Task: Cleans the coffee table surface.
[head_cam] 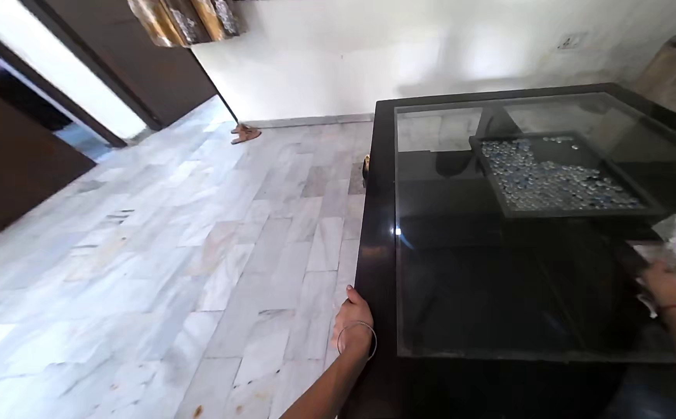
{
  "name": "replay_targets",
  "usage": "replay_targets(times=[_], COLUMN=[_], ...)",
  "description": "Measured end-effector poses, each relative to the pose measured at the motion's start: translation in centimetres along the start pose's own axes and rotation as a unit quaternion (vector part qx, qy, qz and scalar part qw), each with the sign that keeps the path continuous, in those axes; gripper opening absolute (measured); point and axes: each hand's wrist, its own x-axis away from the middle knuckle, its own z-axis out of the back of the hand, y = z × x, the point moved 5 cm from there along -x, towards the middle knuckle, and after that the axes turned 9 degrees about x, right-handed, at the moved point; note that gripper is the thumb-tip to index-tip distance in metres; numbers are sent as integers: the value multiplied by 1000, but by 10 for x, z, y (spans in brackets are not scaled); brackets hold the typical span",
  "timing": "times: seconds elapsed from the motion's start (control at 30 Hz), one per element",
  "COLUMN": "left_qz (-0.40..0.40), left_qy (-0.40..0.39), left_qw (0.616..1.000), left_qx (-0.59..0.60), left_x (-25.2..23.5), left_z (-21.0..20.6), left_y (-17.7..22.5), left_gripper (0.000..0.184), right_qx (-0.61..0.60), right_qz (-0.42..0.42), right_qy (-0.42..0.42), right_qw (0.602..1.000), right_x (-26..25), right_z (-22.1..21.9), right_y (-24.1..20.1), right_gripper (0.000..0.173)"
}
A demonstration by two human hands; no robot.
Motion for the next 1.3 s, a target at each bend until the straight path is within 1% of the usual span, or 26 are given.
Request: replay_targets(times=[0.07, 0.17, 0.23, 0.33, 0.4, 0.43, 0.5, 0.57, 0.6, 0.63, 0.67, 0.7, 0.77, 0.83, 0.87, 0.93, 1.03, 1.1, 1.17, 1.23, 1.3], left_qz=[-1, -2, -3, -2, -1, -2, -7, -8, -8, -6, -6, -6, -6, -7, -6, -4, -5, -9, -11, -12, -17], left_qy=[2, 0, 3, 11, 14, 14, 13, 12, 14, 17, 20, 25, 30, 33, 33, 33, 27, 25, 29, 33, 36], left_qw=[1000, 1000, 1000, 1000, 1000, 1000, 1000, 1000, 1000, 1000, 1000, 999, 999, 999, 999, 999, 1000, 1000, 999, 999, 999], left_qx=[-1, -2, 1, 5, 8, 7, -2, -15, -19, -21, -23, -25, -21, -18, -17, -16, -10, -11, -13, -7, -6], left_x=[0, 0, 0, 1, 0, 1, 2, 5, 5, 6, 7, 7, 8, 9, 9, 10, 11, 12, 11, 10, 10], left_z=[0, 0, 0, 0, -1, -1, 0, 0, 0, 0, 0, 1, 1, 2, 2, 2, 3, 4, 4, 2, 1], left_y=[0, 1, 1, 1, 0, 0, 2, 4, 4, 4, 4, 4, 4, 4, 4, 4, 4, 3, 4, 2, 0], left_gripper=[78, 77, 77, 76, 76, 76, 77, 76, 77, 77, 78, 78, 78, 78, 77, 77, 77, 77, 78, 77, 77], right_qx=[-25, -37, -55, -50, -58, -64, -55, -27, -10, -4, -3, 0, 6, 29, 45, 63, 86, 74, 48, 44, 55], right_qz=[46, 147, 213, 329, 431, 487, 580, 646, 668, 679, 679, 667, 616, 530, 482, 392, 247, 136, 59, 40, 68], right_qy=[-7, -25, -40, -90, -122, -144, -190, -232, -240, -239, -234, -224, -188, -127, -97, -50, -4, 3, 2, 0, -4], right_qw=[999, 988, 975, 939, 892, 859, 790, 726, 704, 694, 696, 710, 765, 838, 870, 916, 965, 988, 997, 998, 996], right_x=[19, 57, 100, 194, 266, 301, 360, 394, 400, 399, 390, 376, 331, 269, 236, 172, 99, 79, 76, 95, 130], right_z=[-3, -19, -33, -50, -61, -66, -69, -68, -67, -66, -63, -60, -54, -43, -36, -22, -1, 12, 17, 19, 15], right_y=[-36, -109, -164, -241, -276, -285, -290, -281, -275, -268, -262, -256, -237, -206, -184, -129, -34, 18, 41, 31, 2], right_gripper=[58, 52, 48, 44, 41, 41, 41, 45, 46, 47, 48, 49, 50, 48, 47, 45, 42, 45, 49, 49, 46])
